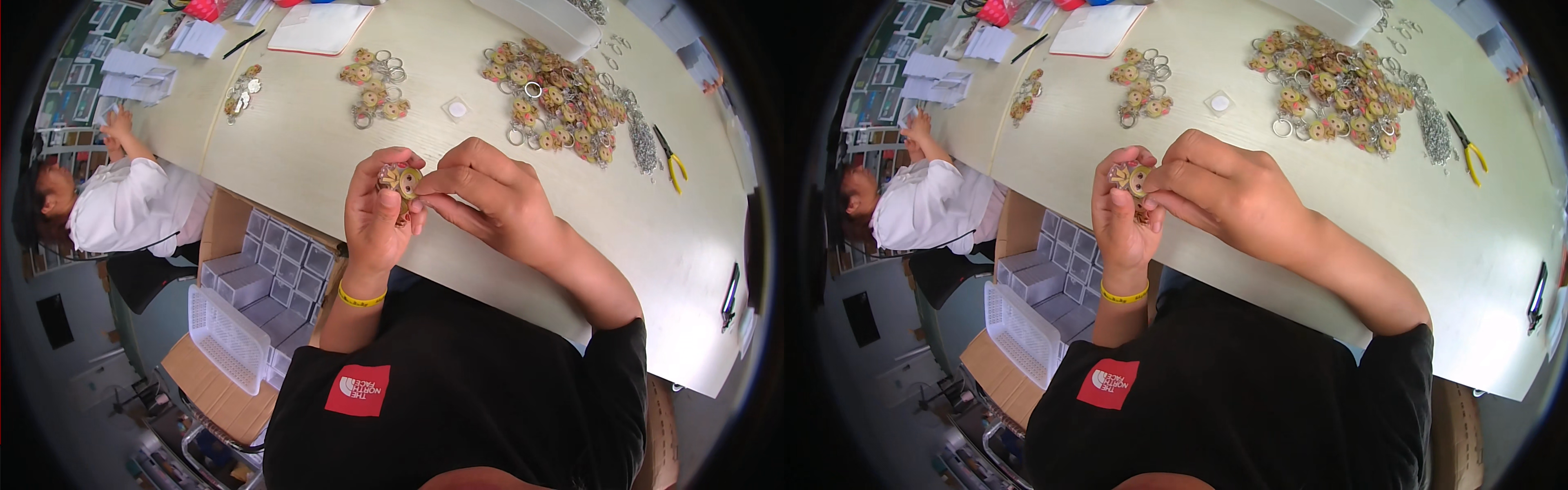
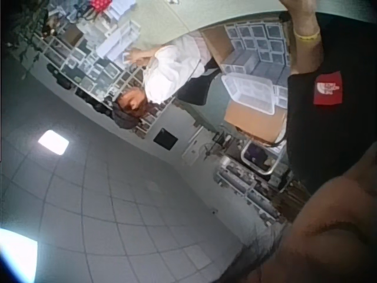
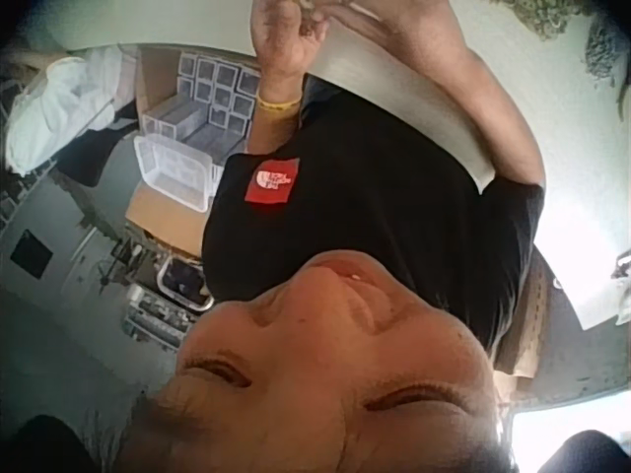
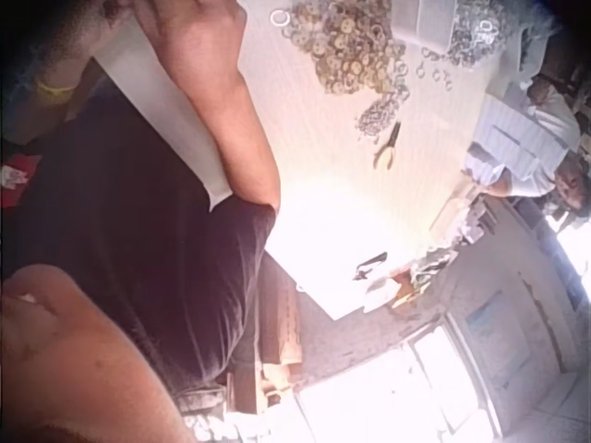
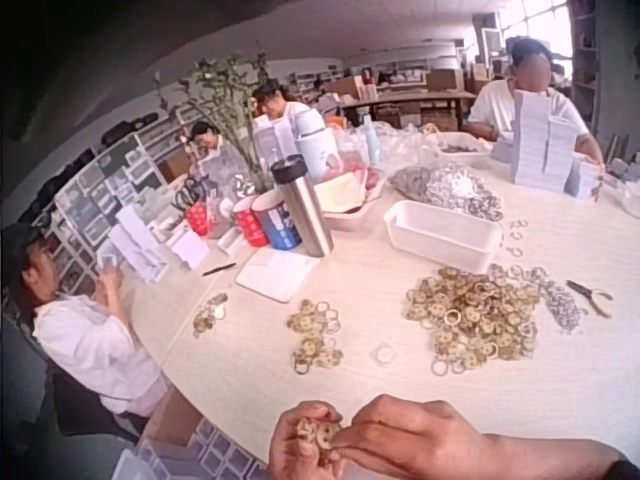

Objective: The person assembles keychains by attaching acrylic charms to key rings with pliers, then places the completed keychains into plastic packaging bags.

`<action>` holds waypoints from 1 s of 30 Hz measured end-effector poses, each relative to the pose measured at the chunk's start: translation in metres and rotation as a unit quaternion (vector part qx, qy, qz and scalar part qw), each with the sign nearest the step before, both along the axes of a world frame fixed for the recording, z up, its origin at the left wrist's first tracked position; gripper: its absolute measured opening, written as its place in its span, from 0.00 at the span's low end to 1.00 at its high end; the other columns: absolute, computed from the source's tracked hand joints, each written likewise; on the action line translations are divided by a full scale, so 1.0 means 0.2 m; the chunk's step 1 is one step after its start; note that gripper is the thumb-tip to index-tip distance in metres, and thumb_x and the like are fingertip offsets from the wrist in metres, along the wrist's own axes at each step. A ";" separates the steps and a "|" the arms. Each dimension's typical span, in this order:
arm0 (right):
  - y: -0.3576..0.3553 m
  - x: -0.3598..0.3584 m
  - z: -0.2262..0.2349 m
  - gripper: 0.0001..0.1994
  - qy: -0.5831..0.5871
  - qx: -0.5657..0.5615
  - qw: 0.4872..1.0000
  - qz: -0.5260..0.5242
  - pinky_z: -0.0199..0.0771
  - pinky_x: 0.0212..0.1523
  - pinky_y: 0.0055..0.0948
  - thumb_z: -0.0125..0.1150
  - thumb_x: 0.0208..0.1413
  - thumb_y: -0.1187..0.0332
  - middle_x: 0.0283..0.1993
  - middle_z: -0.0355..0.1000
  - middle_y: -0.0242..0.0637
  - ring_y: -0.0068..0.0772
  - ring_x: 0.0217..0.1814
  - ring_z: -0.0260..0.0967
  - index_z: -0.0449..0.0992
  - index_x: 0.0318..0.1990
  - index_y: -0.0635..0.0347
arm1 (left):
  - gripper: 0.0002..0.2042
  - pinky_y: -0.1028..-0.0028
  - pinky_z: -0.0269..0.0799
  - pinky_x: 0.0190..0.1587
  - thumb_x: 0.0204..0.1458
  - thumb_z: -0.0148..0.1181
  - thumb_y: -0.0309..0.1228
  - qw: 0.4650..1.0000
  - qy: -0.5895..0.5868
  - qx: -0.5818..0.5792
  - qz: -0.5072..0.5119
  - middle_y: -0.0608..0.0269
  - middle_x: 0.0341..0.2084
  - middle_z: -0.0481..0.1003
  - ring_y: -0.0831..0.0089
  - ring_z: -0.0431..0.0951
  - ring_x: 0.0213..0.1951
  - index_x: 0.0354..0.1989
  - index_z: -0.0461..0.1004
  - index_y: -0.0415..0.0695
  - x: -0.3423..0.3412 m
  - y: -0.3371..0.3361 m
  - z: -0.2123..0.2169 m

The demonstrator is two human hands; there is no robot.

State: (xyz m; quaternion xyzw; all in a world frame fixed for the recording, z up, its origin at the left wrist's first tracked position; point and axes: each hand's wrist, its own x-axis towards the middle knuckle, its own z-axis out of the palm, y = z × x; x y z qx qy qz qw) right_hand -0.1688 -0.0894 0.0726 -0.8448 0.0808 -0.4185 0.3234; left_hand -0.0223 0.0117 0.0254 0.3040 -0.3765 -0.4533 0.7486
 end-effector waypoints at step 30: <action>-0.01 0.01 -0.05 0.08 0.086 0.302 0.946 0.078 0.72 0.33 0.25 0.66 0.54 0.75 0.35 0.69 0.34 0.28 0.31 0.71 0.72 0.38 0.60 | 0.20 0.78 0.74 0.28 0.67 0.48 0.38 0.992 -0.103 0.022 0.073 0.55 0.41 0.72 0.76 0.74 0.34 0.57 0.63 0.33 -0.04 0.00 -0.04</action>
